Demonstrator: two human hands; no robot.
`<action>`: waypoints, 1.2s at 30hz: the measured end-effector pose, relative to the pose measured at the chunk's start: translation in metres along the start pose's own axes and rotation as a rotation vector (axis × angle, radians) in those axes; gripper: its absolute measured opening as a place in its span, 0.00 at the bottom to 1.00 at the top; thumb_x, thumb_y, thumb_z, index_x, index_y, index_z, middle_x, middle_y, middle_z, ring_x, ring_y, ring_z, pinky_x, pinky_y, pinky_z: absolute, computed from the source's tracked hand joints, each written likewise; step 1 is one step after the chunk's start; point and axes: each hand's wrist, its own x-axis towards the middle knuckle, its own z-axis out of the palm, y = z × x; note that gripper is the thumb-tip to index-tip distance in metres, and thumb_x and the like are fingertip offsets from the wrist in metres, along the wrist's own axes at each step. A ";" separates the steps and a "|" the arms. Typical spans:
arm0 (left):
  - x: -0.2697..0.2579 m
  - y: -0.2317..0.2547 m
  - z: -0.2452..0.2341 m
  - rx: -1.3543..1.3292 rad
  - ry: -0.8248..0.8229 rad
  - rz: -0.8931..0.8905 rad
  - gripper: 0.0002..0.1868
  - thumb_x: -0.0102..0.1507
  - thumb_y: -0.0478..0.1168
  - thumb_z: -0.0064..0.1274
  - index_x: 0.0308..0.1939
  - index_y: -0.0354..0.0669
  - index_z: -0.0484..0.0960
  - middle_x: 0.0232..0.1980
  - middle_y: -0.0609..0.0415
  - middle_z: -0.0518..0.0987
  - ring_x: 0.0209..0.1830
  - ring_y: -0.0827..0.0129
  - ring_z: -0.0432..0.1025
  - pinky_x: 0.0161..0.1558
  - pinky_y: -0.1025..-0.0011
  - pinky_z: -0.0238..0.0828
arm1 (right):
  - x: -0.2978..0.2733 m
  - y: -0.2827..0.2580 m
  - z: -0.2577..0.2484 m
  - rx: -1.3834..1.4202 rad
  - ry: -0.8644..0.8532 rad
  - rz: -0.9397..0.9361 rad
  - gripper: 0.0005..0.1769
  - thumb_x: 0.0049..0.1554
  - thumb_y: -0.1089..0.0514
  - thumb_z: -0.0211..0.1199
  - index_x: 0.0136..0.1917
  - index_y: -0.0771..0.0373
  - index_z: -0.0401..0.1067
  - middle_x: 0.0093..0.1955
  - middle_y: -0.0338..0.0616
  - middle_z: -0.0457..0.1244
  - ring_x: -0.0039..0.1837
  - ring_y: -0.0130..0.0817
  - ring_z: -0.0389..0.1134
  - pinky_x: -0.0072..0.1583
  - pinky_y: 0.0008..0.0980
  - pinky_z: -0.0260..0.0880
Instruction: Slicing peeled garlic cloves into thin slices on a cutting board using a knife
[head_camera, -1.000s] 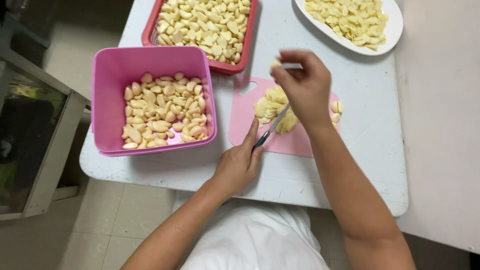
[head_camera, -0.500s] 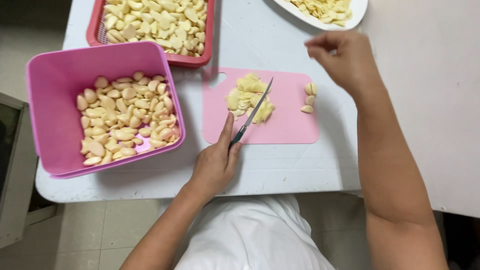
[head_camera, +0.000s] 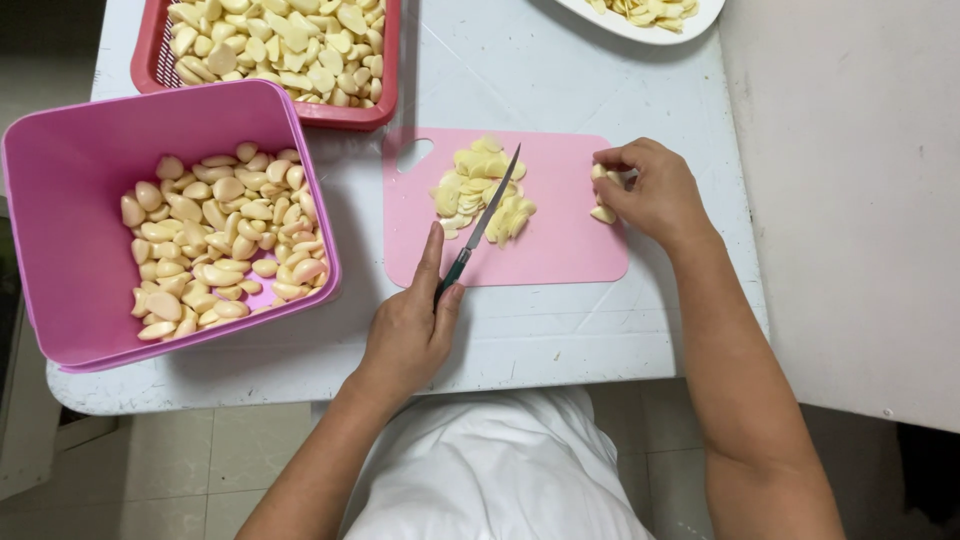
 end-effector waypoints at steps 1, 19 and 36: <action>0.001 0.000 0.000 0.000 -0.002 -0.001 0.36 0.75 0.44 0.39 0.86 0.46 0.48 0.35 0.40 0.86 0.30 0.44 0.80 0.32 0.54 0.76 | 0.000 0.002 0.001 0.001 0.000 0.002 0.21 0.53 0.64 0.73 0.61 0.65 0.82 0.52 0.54 0.70 0.56 0.50 0.74 0.55 0.39 0.77; -0.006 0.022 0.007 0.302 -0.013 0.087 0.30 0.74 0.44 0.42 0.82 0.57 0.63 0.42 0.45 0.88 0.35 0.43 0.82 0.34 0.48 0.78 | -0.054 -0.040 0.061 0.966 -0.022 0.378 0.17 0.61 0.68 0.66 0.64 0.72 0.75 0.55 0.51 0.71 0.51 0.33 0.77 0.52 0.26 0.84; -0.010 0.032 0.009 0.478 -0.174 0.050 0.36 0.67 0.34 0.44 0.82 0.45 0.63 0.30 0.46 0.81 0.22 0.47 0.80 0.26 0.49 0.78 | -0.074 -0.069 0.068 0.422 0.185 0.076 0.13 0.57 0.72 0.73 0.56 0.69 0.81 0.53 0.50 0.69 0.50 0.35 0.76 0.52 0.26 0.81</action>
